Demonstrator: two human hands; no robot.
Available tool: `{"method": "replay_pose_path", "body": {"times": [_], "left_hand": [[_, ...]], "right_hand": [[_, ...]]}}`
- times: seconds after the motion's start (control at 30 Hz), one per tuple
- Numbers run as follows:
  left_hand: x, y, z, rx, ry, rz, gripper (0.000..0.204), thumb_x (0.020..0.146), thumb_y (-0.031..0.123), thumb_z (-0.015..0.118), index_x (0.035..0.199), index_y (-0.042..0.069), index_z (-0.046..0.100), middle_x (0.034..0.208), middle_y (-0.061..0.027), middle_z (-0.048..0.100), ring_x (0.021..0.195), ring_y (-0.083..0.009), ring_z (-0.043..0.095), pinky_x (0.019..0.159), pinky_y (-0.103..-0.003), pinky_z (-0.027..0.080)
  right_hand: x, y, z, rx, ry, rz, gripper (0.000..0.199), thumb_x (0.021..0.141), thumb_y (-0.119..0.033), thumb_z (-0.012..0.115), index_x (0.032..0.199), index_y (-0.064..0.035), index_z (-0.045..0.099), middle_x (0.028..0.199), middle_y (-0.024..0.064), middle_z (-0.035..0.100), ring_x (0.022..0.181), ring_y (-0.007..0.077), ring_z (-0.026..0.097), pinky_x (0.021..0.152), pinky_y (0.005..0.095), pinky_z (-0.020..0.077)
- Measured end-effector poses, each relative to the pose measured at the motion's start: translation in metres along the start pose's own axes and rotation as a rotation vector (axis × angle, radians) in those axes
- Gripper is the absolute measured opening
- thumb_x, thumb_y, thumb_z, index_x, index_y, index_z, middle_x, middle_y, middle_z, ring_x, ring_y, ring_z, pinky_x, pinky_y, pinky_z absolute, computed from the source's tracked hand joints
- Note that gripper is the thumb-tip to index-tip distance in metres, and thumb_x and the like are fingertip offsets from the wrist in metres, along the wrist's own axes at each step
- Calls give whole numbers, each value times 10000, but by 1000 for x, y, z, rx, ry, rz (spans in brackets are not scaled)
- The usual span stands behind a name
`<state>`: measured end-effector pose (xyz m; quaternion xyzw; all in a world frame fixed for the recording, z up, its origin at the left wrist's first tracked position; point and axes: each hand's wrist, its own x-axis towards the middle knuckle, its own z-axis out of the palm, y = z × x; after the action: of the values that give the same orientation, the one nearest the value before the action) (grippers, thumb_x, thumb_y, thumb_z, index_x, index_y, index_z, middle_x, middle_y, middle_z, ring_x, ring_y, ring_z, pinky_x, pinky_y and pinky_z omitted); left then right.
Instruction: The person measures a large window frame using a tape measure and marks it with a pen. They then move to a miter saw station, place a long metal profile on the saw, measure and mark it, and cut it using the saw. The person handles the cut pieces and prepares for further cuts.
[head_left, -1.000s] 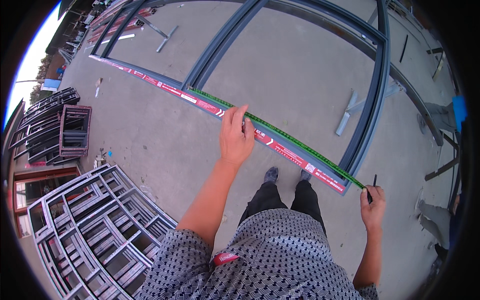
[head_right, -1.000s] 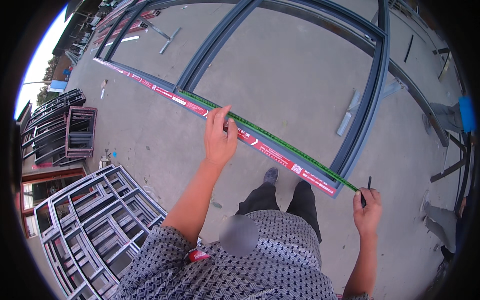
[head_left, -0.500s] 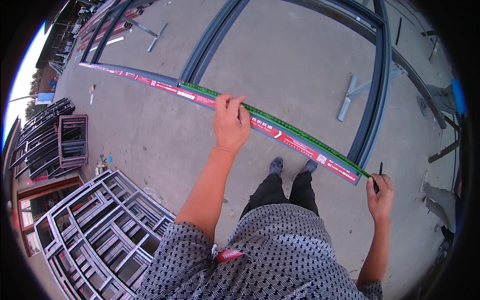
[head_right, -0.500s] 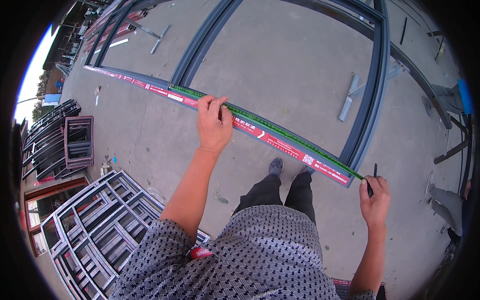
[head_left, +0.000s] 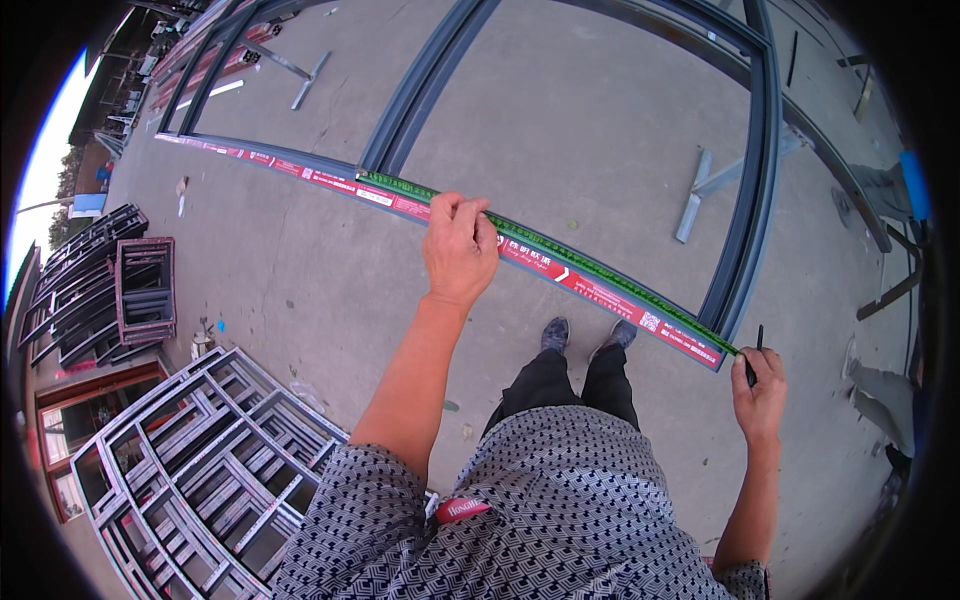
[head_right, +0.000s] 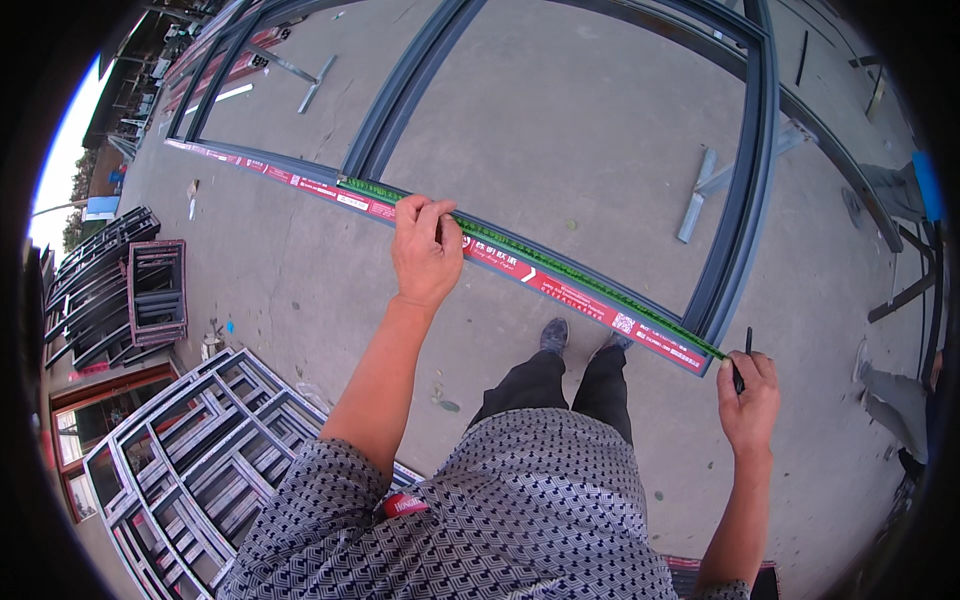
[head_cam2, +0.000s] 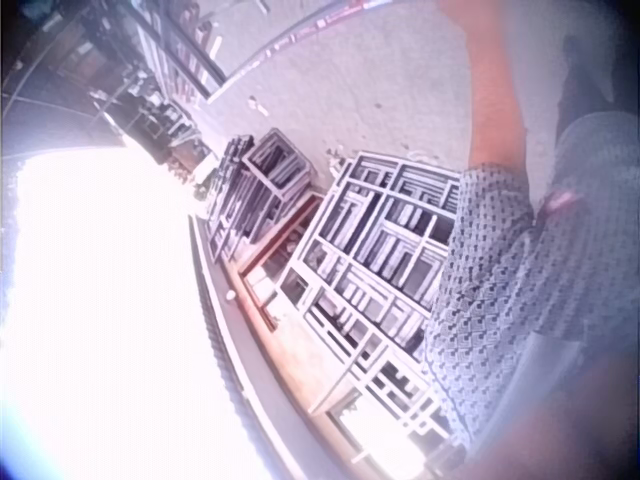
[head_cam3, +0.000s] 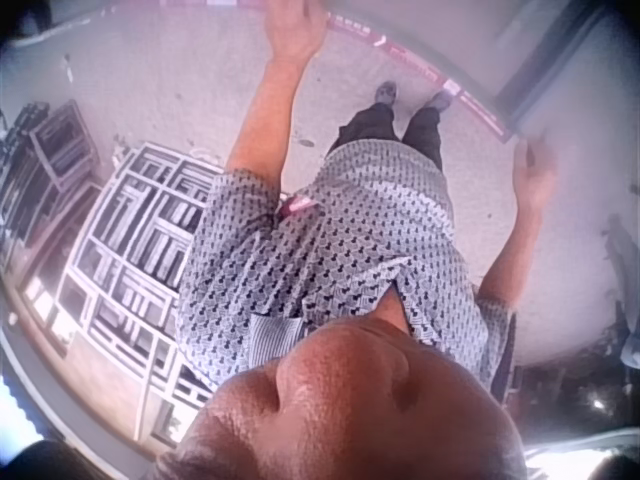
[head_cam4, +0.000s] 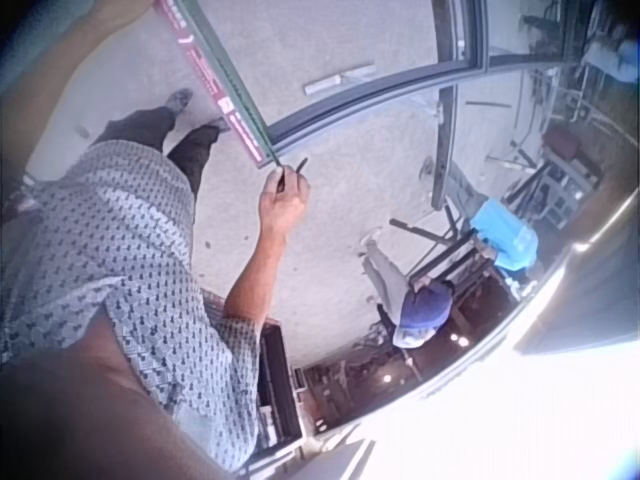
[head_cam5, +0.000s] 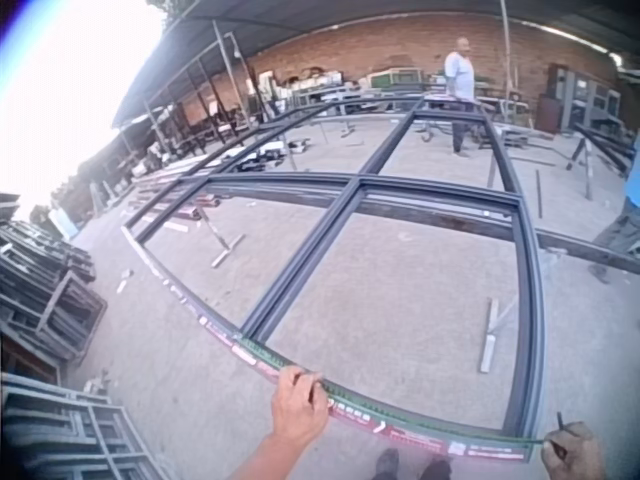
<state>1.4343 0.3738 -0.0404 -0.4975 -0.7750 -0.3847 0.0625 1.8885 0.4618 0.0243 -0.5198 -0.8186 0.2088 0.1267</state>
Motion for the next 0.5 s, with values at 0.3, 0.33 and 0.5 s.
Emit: {"method": "replay_pose_path", "body": {"times": [0.3, 0.33, 0.5], "left_hand": [[-1, -6, -2, -5, 4, 13, 163, 866, -23, 655, 1002, 50, 705, 1069, -112, 570, 787, -229, 636, 654, -361, 535], [-1, -6, -2, -10, -2, 7, 163, 865, -25, 654, 1003, 48, 704, 1069, -113, 571, 793, -230, 637, 656, -361, 536], [-1, -5, 12, 15, 29, 86, 194, 843, -20, 676, 1010, 79, 683, 1104, -138, 582, 931, -330, 629, 755, -428, 542]], "right_hand": [[-4, -6, 2, -9, 3, 16, 125, 925, -94, 680, 1006, -3, 707, 962, 161, 653, 905, 353, 609, 803, 428, 504], [-5, -7, 3, -8, 5, 20, 127, 925, -96, 680, 1009, -5, 707, 962, 161, 653, 907, 356, 610, 804, 430, 506], [-10, 8, 3, -29, 37, -7, 134, 913, -111, 687, 1009, -21, 711, 966, 166, 657, 917, 377, 618, 800, 442, 513]]}}
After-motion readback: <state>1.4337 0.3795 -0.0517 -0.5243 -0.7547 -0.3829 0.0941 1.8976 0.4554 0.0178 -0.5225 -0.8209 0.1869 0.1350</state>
